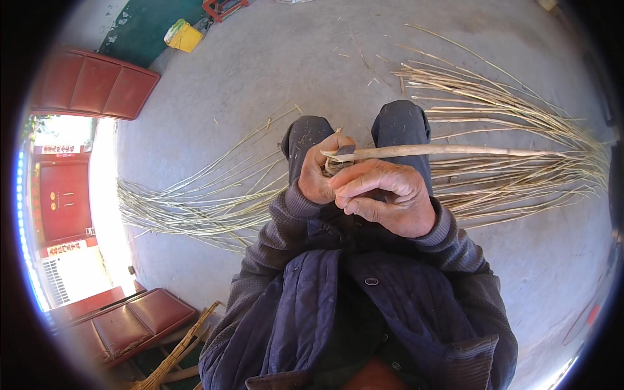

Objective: The person sits on the floor and uses a knife to peel the outer layer off long, thin sticks. They repeatedly pick up sticks from a pile, peel them, and place the processed sticks aside.

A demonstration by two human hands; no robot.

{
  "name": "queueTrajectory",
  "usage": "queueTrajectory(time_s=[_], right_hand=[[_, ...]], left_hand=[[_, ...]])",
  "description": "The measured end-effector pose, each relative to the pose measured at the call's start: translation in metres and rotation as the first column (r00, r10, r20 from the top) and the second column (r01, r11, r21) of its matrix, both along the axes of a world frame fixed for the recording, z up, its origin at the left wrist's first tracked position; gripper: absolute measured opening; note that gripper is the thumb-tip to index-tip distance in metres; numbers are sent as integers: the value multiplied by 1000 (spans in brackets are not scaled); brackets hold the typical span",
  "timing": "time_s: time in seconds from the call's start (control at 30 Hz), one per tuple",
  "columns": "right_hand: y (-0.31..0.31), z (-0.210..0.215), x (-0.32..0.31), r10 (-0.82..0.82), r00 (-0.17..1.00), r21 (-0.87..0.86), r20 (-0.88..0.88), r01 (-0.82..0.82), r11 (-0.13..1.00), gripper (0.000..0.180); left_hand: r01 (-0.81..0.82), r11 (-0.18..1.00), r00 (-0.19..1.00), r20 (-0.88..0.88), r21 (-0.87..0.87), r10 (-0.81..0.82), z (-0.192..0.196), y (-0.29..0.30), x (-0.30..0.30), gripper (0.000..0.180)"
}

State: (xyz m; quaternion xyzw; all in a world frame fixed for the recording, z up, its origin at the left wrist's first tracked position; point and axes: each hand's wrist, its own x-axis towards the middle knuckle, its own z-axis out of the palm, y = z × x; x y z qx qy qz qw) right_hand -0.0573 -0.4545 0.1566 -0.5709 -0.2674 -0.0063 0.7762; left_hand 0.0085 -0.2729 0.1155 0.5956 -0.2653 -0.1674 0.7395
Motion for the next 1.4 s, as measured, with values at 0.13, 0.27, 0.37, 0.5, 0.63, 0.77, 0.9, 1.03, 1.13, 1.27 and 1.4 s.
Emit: queueTrajectory(time_s=[0.13, 0.27, 0.37, 0.5, 0.63, 0.77, 0.9, 1.03, 1.13, 1.27, 1.4], right_hand=[[2, -4, -1, -24, 1000, 52, 4, 24, 998, 18], [3, -6, -2, -22, 1000, 116, -18, 24, 993, 18], [2, -5, -3, -26, 999, 119, -34, 30, 992, 16], [0, 0, -4, -51, 997, 84, -58, 56, 995, 15], [-7, 4, -2, -183, 976, -136, 119, 199, 971, 15], [-13, 11, 2, -216, 932, -235, 290, 288, 928, 15], [-18, 14, 5, -218, 908, -266, 357, 323, 908, 15], [-22, 13, 4, -202, 907, -289, 370, 319, 903, 21], [-21, 13, 5, -226, 886, -285, 404, 357, 890, 22], [-21, 16, 3, -259, 848, -324, 462, 433, 841, 22], [-20, 16, 4, -279, 827, -316, 489, 466, 826, 22]], left_hand=[[-3, 1000, 1000, -15, 7, 3, 1, 0, 0, 47], [25, 999, 998, -55, -23, -26, -2, 1, 0, 57], [20, 1000, 998, -60, -23, -21, -1, 0, 0, 66], [11, 999, 995, -94, -43, -15, 0, -3, -1, 76], [50, 998, 997, -61, -42, -52, -8, 1, 2, 75], [24, 999, 994, -105, -39, -28, -6, -1, 0, 75], [-8, 1000, 996, -86, 6, 8, -5, -1, -1, 71], [-7, 1000, 998, -69, 19, 8, -5, -2, -1, 70], [-10, 999, 998, -59, 31, 12, -4, -2, -1, 70], [-22, 999, 997, -72, 37, 25, -5, -2, -1, 69], [-43, 997, 997, -62, 58, 47, -3, -3, -1, 69]])
